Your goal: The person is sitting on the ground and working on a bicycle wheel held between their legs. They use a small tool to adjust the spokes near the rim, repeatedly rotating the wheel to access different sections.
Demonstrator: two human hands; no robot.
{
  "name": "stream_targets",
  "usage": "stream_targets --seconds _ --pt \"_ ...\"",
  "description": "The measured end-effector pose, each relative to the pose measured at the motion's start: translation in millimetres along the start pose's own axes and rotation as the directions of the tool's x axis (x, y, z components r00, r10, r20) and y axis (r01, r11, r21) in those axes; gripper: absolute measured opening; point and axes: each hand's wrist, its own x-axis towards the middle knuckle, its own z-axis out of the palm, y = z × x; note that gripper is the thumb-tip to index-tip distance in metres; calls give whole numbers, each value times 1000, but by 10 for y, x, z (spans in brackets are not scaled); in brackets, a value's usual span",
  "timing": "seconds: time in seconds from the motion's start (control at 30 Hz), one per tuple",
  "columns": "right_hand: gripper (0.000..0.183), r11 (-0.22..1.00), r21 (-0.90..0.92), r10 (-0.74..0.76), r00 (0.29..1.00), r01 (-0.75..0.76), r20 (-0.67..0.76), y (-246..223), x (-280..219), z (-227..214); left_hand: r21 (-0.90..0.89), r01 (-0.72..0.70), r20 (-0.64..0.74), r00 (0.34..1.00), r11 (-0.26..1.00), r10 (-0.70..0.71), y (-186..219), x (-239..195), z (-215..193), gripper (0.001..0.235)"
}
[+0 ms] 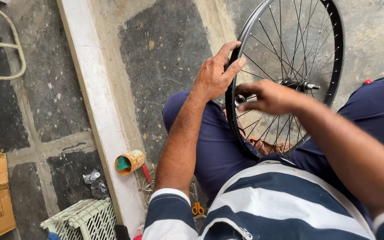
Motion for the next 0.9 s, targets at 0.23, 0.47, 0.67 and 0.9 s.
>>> stream_targets --seconds 0.23,0.47,0.67,0.9 --pt "28 886 -461 -167 959 44 -230 -213 -20 206 4 10 0 1000 1000 -10 93 -1 -41 56" --pt "23 734 -679 -245 936 10 -252 173 104 540 3 16 6 1000 1000 -16 69 9 -4 55" --pt "47 995 90 45 997 -51 59 269 132 100 -31 -25 2 1000 999 26 18 9 0 55" --pt "31 959 -243 50 933 -144 -358 49 -8 428 -21 -2 1 1000 1000 2 9 0 -9 59"
